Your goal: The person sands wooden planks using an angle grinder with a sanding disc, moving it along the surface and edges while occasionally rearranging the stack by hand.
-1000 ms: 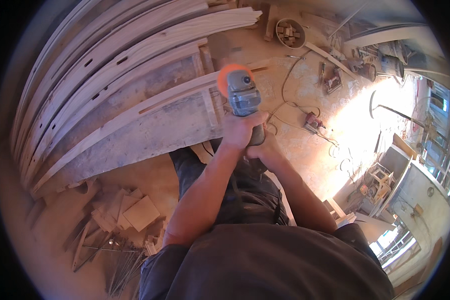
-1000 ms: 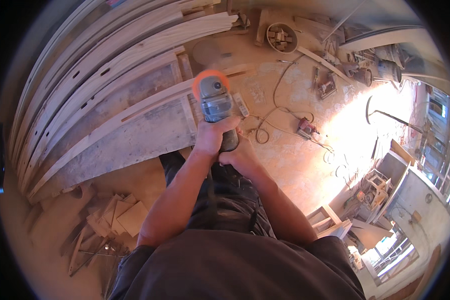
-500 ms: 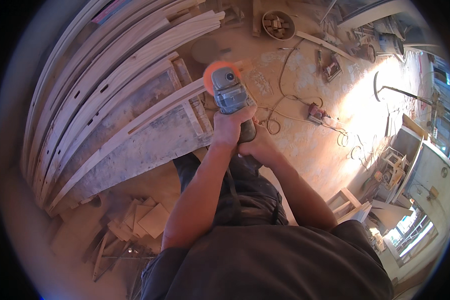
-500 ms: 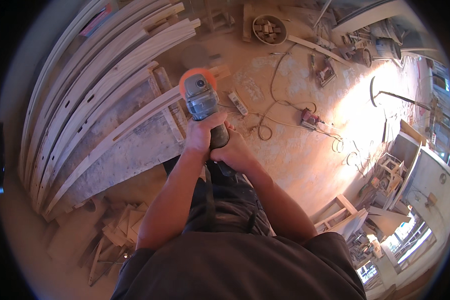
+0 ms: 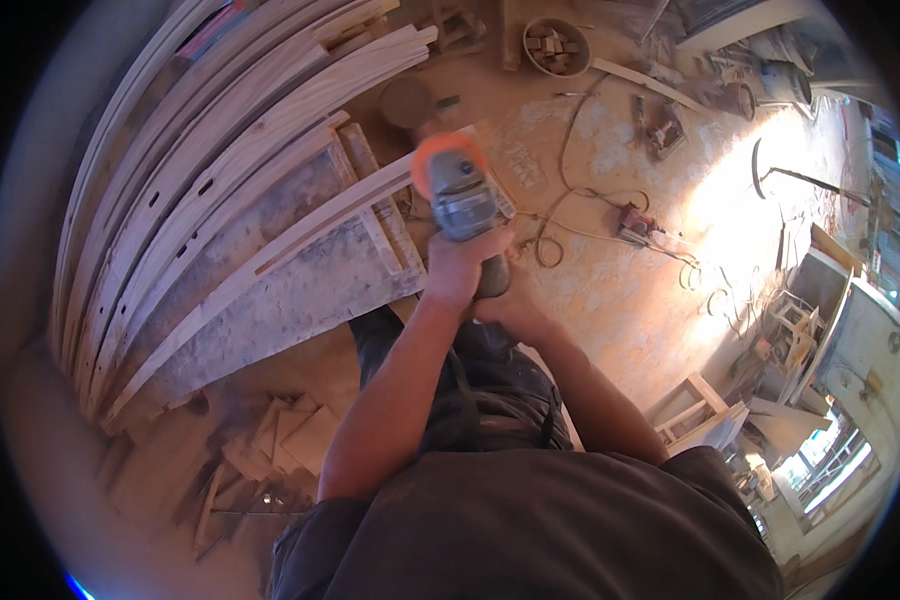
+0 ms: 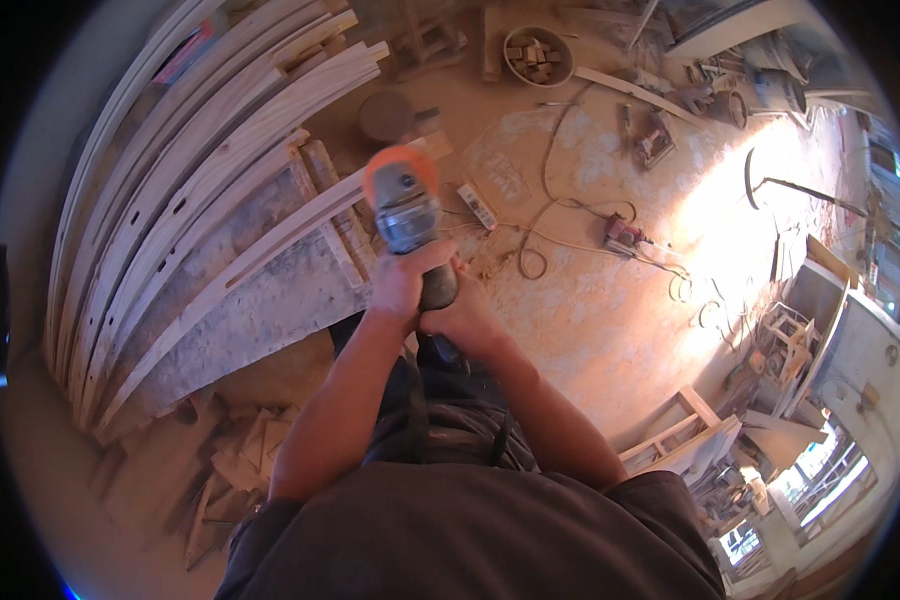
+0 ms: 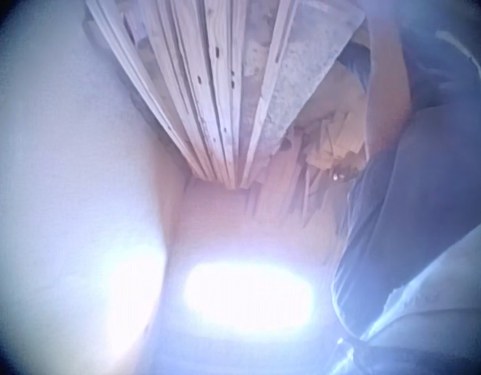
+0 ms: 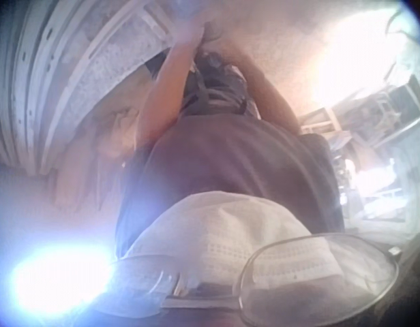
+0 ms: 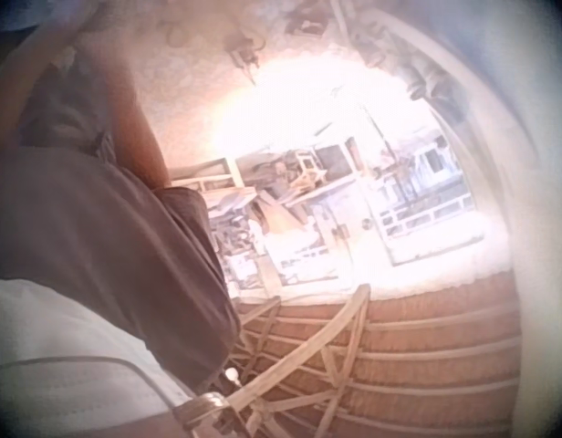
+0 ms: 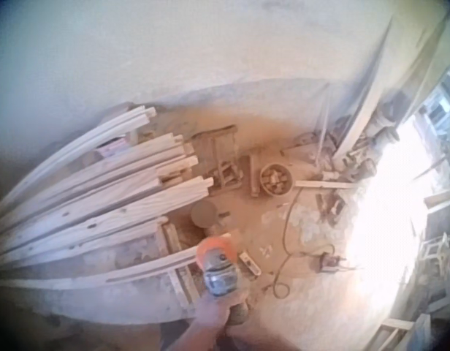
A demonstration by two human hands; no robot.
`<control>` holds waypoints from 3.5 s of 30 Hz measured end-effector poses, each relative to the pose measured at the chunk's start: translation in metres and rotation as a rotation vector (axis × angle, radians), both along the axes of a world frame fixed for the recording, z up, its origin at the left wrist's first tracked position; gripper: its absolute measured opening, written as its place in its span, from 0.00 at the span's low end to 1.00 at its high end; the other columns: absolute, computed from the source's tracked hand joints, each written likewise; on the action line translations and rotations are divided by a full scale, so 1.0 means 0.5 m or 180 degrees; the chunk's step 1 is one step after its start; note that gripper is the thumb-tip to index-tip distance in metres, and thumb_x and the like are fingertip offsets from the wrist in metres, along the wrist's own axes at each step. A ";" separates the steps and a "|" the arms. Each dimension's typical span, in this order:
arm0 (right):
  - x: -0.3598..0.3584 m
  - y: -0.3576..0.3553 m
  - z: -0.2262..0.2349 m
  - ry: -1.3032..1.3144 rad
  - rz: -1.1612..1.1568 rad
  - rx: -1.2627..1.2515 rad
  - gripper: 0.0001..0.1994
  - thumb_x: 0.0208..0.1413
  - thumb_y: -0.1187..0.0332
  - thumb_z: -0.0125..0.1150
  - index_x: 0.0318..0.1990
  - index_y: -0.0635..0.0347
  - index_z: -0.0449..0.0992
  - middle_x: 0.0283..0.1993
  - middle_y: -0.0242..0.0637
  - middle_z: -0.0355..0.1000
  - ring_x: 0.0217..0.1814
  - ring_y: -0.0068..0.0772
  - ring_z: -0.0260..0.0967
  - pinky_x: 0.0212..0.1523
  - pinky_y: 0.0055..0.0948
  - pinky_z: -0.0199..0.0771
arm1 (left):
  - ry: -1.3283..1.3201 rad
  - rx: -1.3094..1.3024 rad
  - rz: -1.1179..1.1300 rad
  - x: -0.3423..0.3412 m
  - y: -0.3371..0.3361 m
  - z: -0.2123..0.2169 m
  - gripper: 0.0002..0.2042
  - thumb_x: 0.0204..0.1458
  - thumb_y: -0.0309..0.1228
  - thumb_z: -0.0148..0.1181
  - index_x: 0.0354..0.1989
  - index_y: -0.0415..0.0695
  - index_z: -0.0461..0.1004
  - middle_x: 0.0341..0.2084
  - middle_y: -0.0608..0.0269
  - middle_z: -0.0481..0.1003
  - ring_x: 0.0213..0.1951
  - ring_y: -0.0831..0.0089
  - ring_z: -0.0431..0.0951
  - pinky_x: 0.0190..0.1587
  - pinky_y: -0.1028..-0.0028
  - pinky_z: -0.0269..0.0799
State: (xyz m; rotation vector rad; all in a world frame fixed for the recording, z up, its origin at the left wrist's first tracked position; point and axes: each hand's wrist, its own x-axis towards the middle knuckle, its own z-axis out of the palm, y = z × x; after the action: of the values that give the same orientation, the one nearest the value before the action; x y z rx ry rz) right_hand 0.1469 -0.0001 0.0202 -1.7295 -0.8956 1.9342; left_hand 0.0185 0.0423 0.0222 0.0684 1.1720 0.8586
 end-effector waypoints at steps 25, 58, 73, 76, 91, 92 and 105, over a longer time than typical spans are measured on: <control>-0.423 -0.111 0.033 -0.0123 0.1122 0.0040 0.16 0.35 0.74 0.67 0.37 0.66 0.78 0.29 0.38 0.77 0.29 0.31 0.77 0.33 0.30 0.78 | 0.0139 -0.0041 0.0984 -0.418 -0.209 -0.015 0.08 0.47 0.28 0.70 0.32 0.38 0.79 0.26 0.59 0.79 0.27 0.69 0.80 0.34 0.67 0.76; -1.151 -0.382 0.043 0.0121 0.2467 -0.0256 0.12 0.36 0.75 0.63 0.33 0.66 0.77 0.28 0.35 0.76 0.26 0.30 0.75 0.29 0.30 0.76 | 0.0123 -0.0039 0.2293 -1.124 -0.581 -0.014 0.13 0.44 0.33 0.74 0.36 0.41 0.80 0.28 0.63 0.79 0.28 0.72 0.78 0.33 0.67 0.76; -2.063 -0.635 0.014 0.0303 0.3405 -0.0182 0.27 0.39 0.68 0.71 0.50 0.65 0.74 0.39 0.36 0.75 0.39 0.30 0.75 0.43 0.33 0.76 | 0.0112 0.0492 0.3075 -2.006 -0.908 -0.036 0.12 0.51 0.36 0.67 0.32 0.39 0.78 0.25 0.57 0.80 0.28 0.67 0.80 0.35 0.66 0.77; -2.090 -0.642 0.041 0.0263 0.3596 0.0388 0.32 0.40 0.64 0.72 0.56 0.65 0.73 0.47 0.41 0.75 0.50 0.36 0.74 0.55 0.36 0.74 | -0.0026 0.0569 0.3586 -2.056 -0.970 -0.009 0.11 0.52 0.35 0.65 0.35 0.39 0.78 0.26 0.56 0.79 0.29 0.65 0.80 0.36 0.66 0.77; -1.799 -0.434 -0.094 -0.2000 0.4148 0.4174 0.22 0.46 0.75 0.60 0.52 0.62 0.74 0.52 0.53 0.72 0.59 0.57 0.67 0.62 0.51 0.66 | 0.0300 0.0139 0.4004 -1.783 -1.017 0.037 0.14 0.51 0.31 0.65 0.43 0.38 0.73 0.28 0.54 0.77 0.29 0.60 0.79 0.41 0.59 0.81; -1.768 -0.424 -0.083 -0.2052 0.4160 0.4018 0.21 0.47 0.75 0.61 0.52 0.63 0.74 0.52 0.53 0.72 0.59 0.57 0.67 0.62 0.50 0.67 | 0.0353 0.0128 0.3951 -1.753 -0.994 0.039 0.14 0.51 0.31 0.66 0.43 0.38 0.74 0.28 0.54 0.77 0.29 0.60 0.79 0.40 0.59 0.81; -1.321 -0.537 -0.014 0.0747 0.1469 0.0245 0.26 0.64 0.63 0.62 0.66 0.61 0.65 0.54 0.33 0.71 0.57 0.29 0.69 0.58 0.33 0.70 | -0.0001 0.0210 0.2221 -1.334 -0.695 -0.028 0.09 0.45 0.25 0.71 0.34 0.39 0.80 0.26 0.62 0.79 0.26 0.71 0.80 0.31 0.70 0.77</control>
State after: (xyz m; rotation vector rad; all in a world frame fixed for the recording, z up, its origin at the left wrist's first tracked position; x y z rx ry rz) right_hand -0.5135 -0.2687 0.0132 -1.2941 -1.3452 2.2903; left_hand -0.6486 -0.3053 0.0084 -0.3047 1.1778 1.5073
